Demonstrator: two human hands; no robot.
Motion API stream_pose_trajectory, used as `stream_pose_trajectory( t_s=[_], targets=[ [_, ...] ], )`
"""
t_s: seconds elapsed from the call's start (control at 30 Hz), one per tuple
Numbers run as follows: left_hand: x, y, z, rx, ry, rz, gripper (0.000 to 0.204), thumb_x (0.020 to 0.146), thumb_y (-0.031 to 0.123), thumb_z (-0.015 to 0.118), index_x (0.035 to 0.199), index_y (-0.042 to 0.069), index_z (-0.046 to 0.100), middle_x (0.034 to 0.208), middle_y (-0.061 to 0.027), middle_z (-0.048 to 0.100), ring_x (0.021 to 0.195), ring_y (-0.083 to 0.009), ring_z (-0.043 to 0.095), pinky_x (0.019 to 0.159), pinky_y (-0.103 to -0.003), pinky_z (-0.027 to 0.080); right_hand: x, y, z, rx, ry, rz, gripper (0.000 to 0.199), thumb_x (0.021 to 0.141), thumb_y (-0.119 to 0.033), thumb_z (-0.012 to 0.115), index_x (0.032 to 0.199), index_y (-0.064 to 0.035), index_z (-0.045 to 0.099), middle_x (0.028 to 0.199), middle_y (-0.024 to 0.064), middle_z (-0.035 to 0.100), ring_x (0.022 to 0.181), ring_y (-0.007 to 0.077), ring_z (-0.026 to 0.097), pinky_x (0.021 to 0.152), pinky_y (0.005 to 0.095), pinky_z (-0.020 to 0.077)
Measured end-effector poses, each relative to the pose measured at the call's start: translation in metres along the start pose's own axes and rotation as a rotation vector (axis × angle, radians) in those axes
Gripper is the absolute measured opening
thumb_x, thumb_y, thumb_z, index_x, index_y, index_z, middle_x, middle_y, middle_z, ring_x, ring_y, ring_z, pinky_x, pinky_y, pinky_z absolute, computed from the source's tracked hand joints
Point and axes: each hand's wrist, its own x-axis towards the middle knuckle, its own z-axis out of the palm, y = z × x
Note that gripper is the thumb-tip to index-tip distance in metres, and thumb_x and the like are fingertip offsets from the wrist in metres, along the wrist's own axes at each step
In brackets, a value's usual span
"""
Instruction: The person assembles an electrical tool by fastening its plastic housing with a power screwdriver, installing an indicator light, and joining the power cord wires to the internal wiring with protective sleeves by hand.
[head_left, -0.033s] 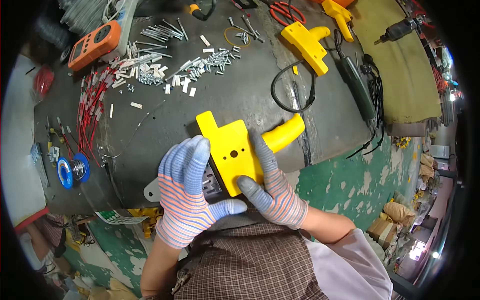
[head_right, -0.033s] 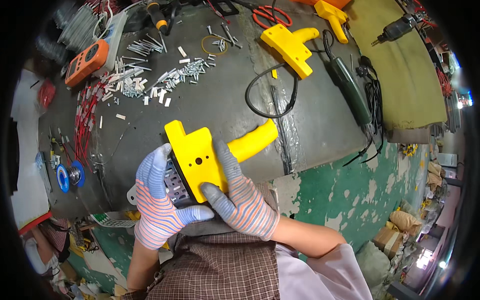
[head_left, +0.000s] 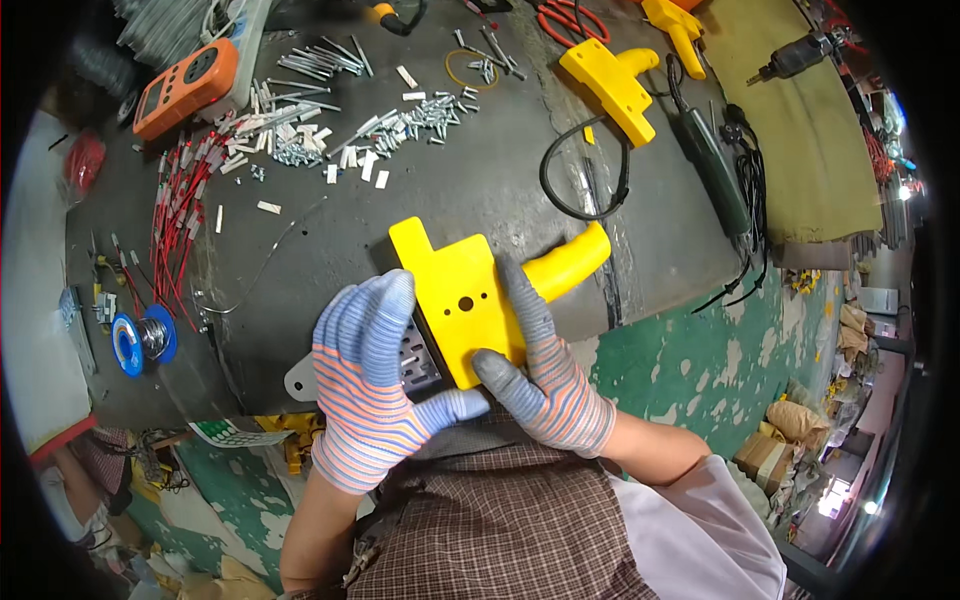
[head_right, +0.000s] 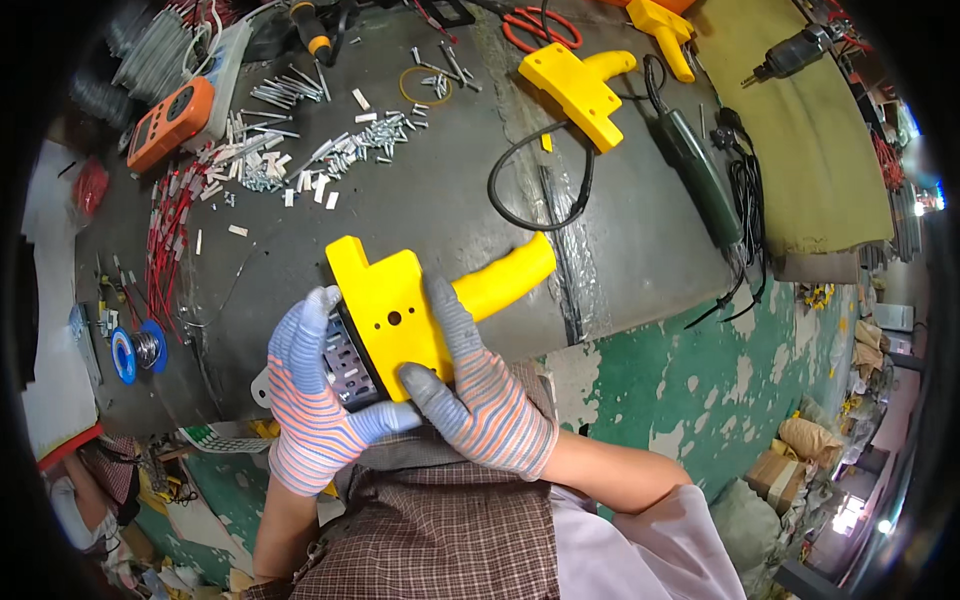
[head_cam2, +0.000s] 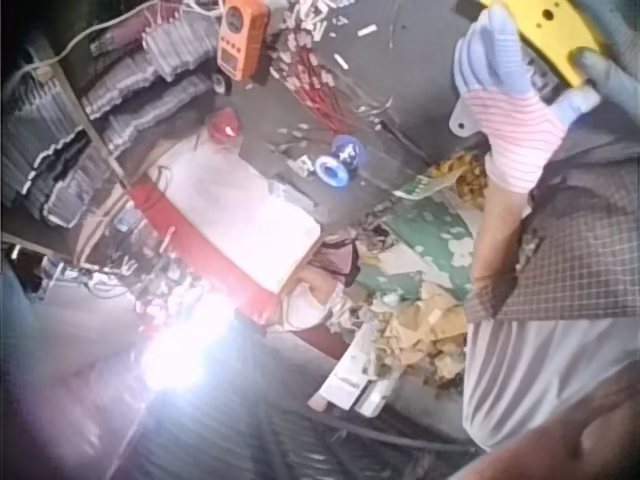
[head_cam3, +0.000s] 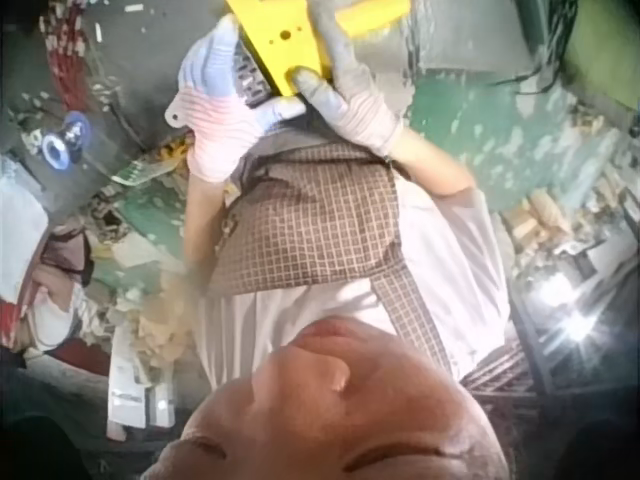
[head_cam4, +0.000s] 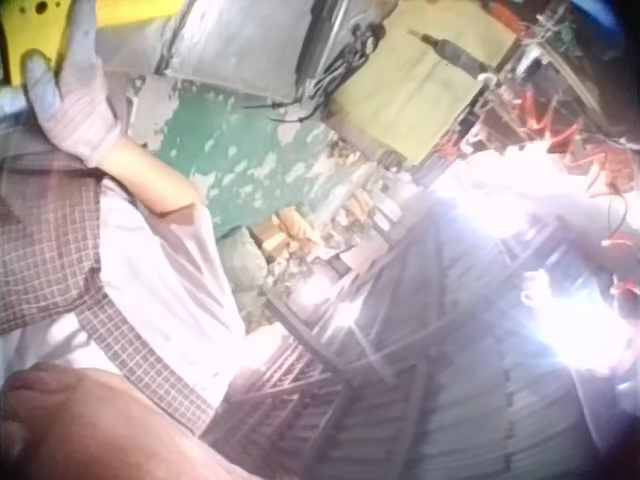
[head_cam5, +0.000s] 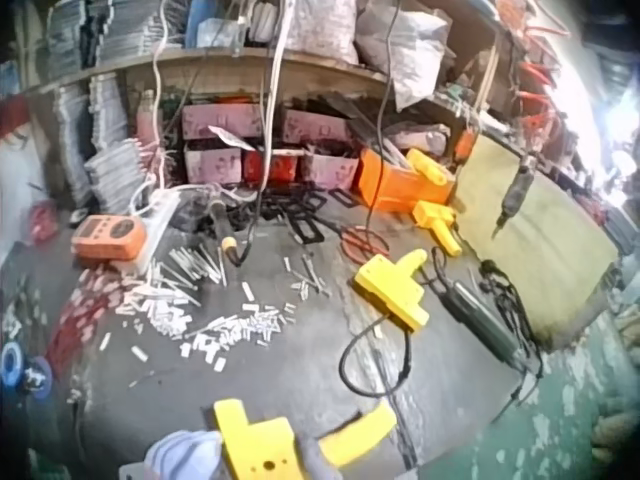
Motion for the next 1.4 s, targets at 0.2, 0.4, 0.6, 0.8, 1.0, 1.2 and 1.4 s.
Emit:
stream_pose_trajectory(
  t_s=[0.2, 0.4, 0.6, 0.8, 1.0, 1.2, 1.4],
  targets=[
    [-0.002, 0.000, 0.002, 0.000, 0.017, -0.003, 0.098, 0.061, 0.053, 0.081, 0.136, 0.007, 0.039, 0.127, -0.0148, 0.049, 0.114, -0.0360, 0.048, 0.100, -0.050, 0.035, -0.030, 0.014, 0.015, 0.403, 0.345, 0.020, 0.044, 0.091, -0.006, 0.061, 0.132, -0.0039, 0.043, 0.121, 0.0118, 0.055, 0.111, 0.0176, 0.055, 0.095, 0.0319, 0.0457],
    [-0.003, -0.003, 0.004, 0.008, 0.032, 0.028, 0.098, 0.062, 0.053, 0.081, 0.137, 0.008, 0.038, 0.128, -0.0145, 0.049, 0.115, -0.0355, 0.048, 0.099, -0.050, 0.035, -0.033, 0.014, 0.019, 0.465, 0.453, 0.157, 0.023, 0.090, -0.008, 0.065, 0.111, -0.0034, 0.059, 0.097, 0.0047, 0.063, 0.091, 0.0101, 0.060, 0.082, 0.0266, 0.0498],
    [0.006, 0.004, 0.007, 0.055, 0.033, 0.058, 0.095, 0.061, 0.051, 0.081, 0.135, 0.008, 0.040, 0.126, -0.0146, 0.048, 0.112, -0.0349, 0.049, 0.098, -0.049, 0.037, -0.040, 0.014, 0.013, 0.269, 0.476, 0.137, 0.023, 0.090, -0.009, 0.066, 0.112, -0.0018, 0.062, 0.095, 0.0050, 0.064, 0.086, 0.0103, 0.059, 0.076, 0.0260, 0.0489],
    [0.006, 0.002, 0.010, 0.104, 0.088, 0.157, 0.084, 0.062, 0.050, 0.082, 0.127, 0.011, 0.045, 0.121, -0.0144, 0.048, 0.107, -0.0365, 0.049, 0.089, -0.050, 0.042, -0.010, -0.002, -0.107, -0.502, 0.422, -0.141, 0.023, 0.086, -0.011, 0.063, 0.107, -0.0025, 0.066, 0.090, 0.0152, 0.068, 0.079, 0.0272, 0.067, 0.076, 0.0324, 0.0522],
    [0.000, 0.000, 0.007, 0.106, 0.051, 0.146, 0.083, 0.063, 0.052, 0.081, 0.126, 0.012, 0.045, 0.123, -0.0142, 0.049, 0.112, -0.0352, 0.047, 0.096, -0.053, 0.039, 0.038, 0.011, -0.287, -1.375, 0.494, 0.234, 0.058, 0.085, -0.028, 0.065, 0.137, -0.0143, 0.045, 0.118, 0.0186, 0.059, 0.107, 0.0378, 0.057, 0.094, 0.0428, 0.0455],
    [0.017, -0.012, 0.000, 0.138, 0.031, 0.238, 0.082, 0.063, 0.054, 0.080, 0.123, 0.010, 0.047, 0.117, -0.0140, 0.052, 0.113, -0.0337, 0.050, 0.105, -0.058, 0.032, 0.056, 0.032, -0.303, -0.948, 0.557, 0.278, 0.070, 0.074, -0.027, 0.071, 0.134, -0.0033, 0.045, 0.110, 0.0186, 0.061, 0.104, 0.0289, 0.060, 0.089, 0.0376, 0.0480],
    [0.016, -0.008, -0.002, 0.129, 0.016, 0.181, 0.083, 0.062, 0.054, 0.080, 0.125, 0.011, 0.047, 0.118, -0.0137, 0.052, 0.113, -0.0345, 0.050, 0.106, -0.056, 0.033, 0.028, -0.053, -0.217, 0.957, 0.331, 0.016, 0.036, 0.083, -0.019, 0.064, 0.114, -0.0022, 0.056, 0.080, 0.0065, 0.063, 0.074, 0.0224, 0.064, 0.080, 0.0419, 0.0547]
  ],
)
